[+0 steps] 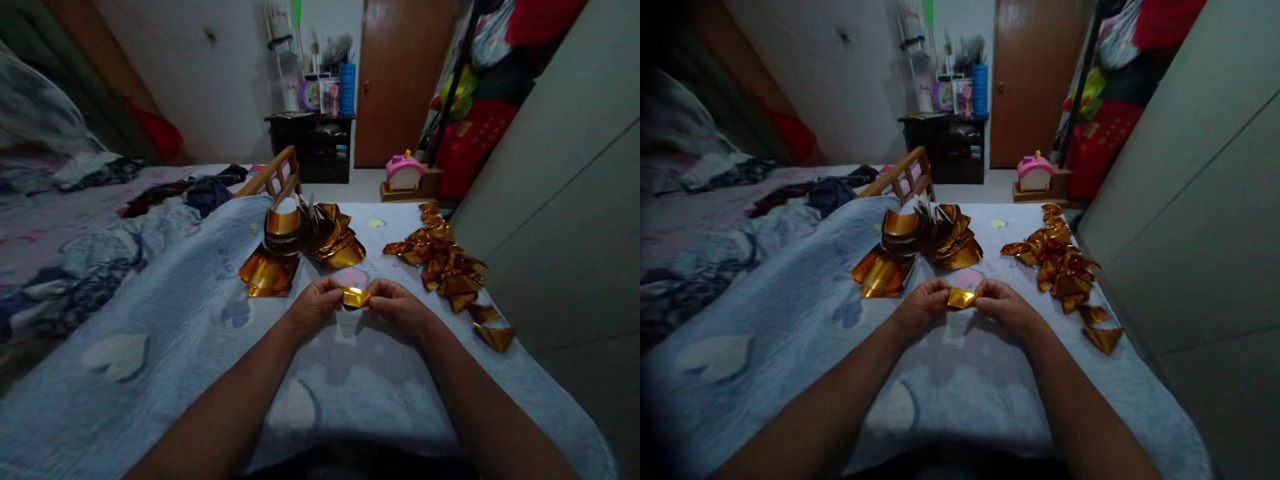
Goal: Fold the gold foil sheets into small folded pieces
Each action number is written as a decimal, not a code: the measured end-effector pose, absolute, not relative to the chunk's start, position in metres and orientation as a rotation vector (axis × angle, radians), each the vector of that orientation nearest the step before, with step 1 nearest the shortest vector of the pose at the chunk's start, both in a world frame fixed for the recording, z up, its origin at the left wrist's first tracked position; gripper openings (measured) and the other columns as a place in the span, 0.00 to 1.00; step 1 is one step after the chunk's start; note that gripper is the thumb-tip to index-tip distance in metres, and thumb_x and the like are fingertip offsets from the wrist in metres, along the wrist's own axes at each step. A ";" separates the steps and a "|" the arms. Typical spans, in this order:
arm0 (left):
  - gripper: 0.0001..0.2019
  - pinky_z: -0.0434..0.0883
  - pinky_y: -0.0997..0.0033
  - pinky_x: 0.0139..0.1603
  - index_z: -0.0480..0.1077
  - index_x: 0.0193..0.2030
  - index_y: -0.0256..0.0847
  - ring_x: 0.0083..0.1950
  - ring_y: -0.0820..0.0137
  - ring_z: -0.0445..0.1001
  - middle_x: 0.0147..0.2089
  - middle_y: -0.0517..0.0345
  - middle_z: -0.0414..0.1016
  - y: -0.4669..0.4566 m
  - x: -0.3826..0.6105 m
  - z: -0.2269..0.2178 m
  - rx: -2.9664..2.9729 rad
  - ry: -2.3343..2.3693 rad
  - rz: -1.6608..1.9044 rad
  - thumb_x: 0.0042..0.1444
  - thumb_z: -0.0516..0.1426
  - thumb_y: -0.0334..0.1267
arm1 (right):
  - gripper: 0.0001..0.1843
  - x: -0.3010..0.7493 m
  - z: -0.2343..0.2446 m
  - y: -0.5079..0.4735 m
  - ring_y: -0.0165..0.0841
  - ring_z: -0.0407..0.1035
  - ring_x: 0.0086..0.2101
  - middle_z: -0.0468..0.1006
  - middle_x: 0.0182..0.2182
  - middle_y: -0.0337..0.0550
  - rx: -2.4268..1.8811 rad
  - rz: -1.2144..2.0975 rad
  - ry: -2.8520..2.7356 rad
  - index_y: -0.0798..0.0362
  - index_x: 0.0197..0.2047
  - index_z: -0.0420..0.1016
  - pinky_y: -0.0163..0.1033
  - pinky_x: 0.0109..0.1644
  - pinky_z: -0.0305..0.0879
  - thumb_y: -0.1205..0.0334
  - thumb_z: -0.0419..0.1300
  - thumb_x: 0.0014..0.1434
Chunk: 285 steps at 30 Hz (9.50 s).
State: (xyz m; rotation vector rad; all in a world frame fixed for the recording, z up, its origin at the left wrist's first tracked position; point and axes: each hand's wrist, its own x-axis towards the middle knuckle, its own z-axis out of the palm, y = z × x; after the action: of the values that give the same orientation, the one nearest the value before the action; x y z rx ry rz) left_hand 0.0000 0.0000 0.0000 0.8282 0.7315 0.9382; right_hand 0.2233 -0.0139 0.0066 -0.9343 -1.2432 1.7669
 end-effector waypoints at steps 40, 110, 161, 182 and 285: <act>0.20 0.67 0.75 0.35 0.73 0.31 0.36 0.30 0.74 0.71 0.31 0.57 0.77 0.000 0.000 -0.002 0.884 0.714 0.943 0.43 0.73 0.48 | 0.20 0.221 0.001 -0.010 0.24 0.60 0.21 0.71 0.23 0.33 -0.907 1.756 -1.245 0.53 0.33 0.71 0.32 0.25 0.51 0.51 0.75 0.49; 0.16 0.68 0.74 0.36 0.75 0.35 0.39 0.32 0.73 0.72 0.31 0.60 0.76 -0.006 -0.001 0.010 1.057 0.888 1.042 0.43 0.73 0.43 | 0.17 0.221 0.009 -0.014 0.25 0.60 0.22 0.69 0.24 0.33 -0.989 1.657 -1.226 0.52 0.34 0.71 0.32 0.25 0.53 0.51 0.72 0.51; 0.16 0.62 0.78 0.30 0.73 0.35 0.40 0.27 0.77 0.66 0.28 0.62 0.71 0.002 -0.001 -0.004 1.065 0.864 1.003 0.51 0.67 0.50 | 0.20 0.216 0.003 -0.015 0.24 0.63 0.19 0.72 0.21 0.32 -0.943 1.725 -1.268 0.52 0.36 0.68 0.31 0.24 0.55 0.48 0.72 0.53; 0.13 0.60 0.76 0.30 0.72 0.31 0.38 0.26 0.77 0.63 0.25 0.63 0.69 -0.001 0.003 -0.001 1.071 0.931 1.088 0.49 0.68 0.44 | 0.20 0.214 0.002 -0.015 0.25 0.64 0.19 0.71 0.20 0.33 -0.939 1.738 -1.274 0.52 0.34 0.67 0.31 0.23 0.55 0.47 0.70 0.55; 0.07 0.68 0.58 0.55 0.73 0.42 0.41 0.49 0.61 0.73 0.43 0.52 0.76 -0.008 -0.021 0.014 2.060 1.641 1.672 0.61 0.54 0.36 | 0.11 0.250 0.003 -0.005 0.31 0.66 0.23 0.74 0.25 0.37 -1.390 0.467 -1.117 0.52 0.39 0.72 0.36 0.28 0.63 0.54 0.59 0.56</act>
State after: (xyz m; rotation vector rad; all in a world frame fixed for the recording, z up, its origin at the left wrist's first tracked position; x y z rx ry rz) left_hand -0.0213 -0.0082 0.0137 2.0600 1.6414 1.6723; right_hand 0.2499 -0.0050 0.0032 -1.3900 -1.1173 0.4671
